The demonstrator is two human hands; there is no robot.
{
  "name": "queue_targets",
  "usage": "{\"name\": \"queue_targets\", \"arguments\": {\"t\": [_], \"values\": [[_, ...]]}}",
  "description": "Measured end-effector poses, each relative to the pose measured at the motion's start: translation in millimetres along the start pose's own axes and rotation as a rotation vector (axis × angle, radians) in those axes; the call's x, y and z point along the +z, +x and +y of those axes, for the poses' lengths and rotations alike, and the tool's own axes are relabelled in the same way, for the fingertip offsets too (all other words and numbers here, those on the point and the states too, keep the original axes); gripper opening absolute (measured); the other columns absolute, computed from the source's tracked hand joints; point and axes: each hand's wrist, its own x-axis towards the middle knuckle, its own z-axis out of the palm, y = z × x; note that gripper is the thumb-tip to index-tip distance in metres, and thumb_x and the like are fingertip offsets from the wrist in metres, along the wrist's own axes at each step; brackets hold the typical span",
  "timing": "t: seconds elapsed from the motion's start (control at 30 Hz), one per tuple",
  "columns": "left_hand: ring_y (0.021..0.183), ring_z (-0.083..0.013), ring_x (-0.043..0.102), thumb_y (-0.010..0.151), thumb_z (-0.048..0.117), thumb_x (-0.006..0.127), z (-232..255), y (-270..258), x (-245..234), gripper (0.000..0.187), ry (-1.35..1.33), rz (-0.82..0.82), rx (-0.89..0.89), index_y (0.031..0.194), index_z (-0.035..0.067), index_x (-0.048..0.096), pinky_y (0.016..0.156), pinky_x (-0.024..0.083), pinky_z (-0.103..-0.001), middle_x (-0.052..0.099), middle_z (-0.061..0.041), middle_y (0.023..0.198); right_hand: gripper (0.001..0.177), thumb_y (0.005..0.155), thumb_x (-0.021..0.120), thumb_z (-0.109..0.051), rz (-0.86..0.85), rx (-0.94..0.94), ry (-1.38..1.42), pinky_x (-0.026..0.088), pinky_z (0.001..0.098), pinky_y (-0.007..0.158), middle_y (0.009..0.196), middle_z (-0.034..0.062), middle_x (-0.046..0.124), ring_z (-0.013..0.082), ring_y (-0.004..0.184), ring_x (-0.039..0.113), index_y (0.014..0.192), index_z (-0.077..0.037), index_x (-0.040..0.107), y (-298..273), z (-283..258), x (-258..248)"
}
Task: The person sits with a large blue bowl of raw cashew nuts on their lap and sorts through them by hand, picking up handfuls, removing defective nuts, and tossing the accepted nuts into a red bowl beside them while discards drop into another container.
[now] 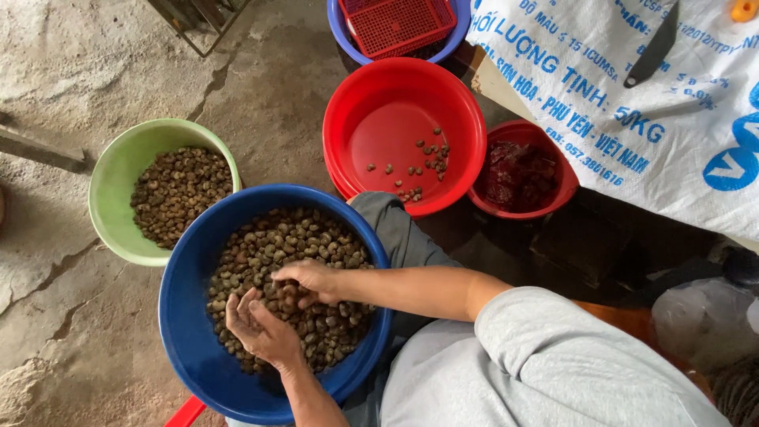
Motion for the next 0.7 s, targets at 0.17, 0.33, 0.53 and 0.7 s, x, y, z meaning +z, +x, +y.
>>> {"name": "queue_targets", "arguments": {"t": [0.17,0.33,0.53,0.7], "values": [[0.086,-0.0276,0.073,0.101,0.004,0.065,-21,-6,-3,0.019,0.4,-0.125,-0.077,0.117,-0.003,0.073,0.075,0.059,-0.036,0.077,-0.017,0.105,0.022,0.098,0.07,-0.032,-0.013,-0.226,-0.072,0.033,0.0187,0.03,0.058,-0.0019,0.06,0.0056,0.036,0.042,0.097,-0.01,0.071,-32,-48,-6],[0.096,-0.0325,0.068,0.097,0.027,0.069,-32,-20,12,0.026,0.638,-0.455,-0.098,0.113,0.006,0.074,0.079,0.058,-0.043,0.072,-0.012,0.108,0.026,0.105,0.061,-0.028,-0.017,-0.528,-0.085,0.035,0.0178,0.029,0.057,-0.0004,0.059,0.0063,0.036,0.044,0.091,-0.006,0.068,-80,-122,-41],[0.112,-0.0323,0.064,0.091,0.03,0.072,-24,-17,12,0.038,0.69,-0.623,-0.113,0.123,0.009,0.071,0.092,0.057,-0.044,0.069,-0.009,0.117,0.029,0.099,0.066,-0.034,0.358,-0.573,0.273,0.042,0.0235,0.038,0.075,0.006,0.066,0.0113,0.051,0.056,0.099,-0.005,0.066,-50,-140,-167],[0.108,-0.0315,0.069,0.092,0.01,0.067,-13,-11,2,0.028,0.505,-0.594,-0.236,0.119,0.002,0.072,0.094,0.056,-0.039,0.072,-0.011,0.121,0.026,0.105,0.06,-0.03,0.7,-0.432,0.439,0.06,0.0338,0.054,0.075,0.01,0.068,0.0207,0.059,0.066,0.099,-0.005,0.062,-6,-114,-264]]}}
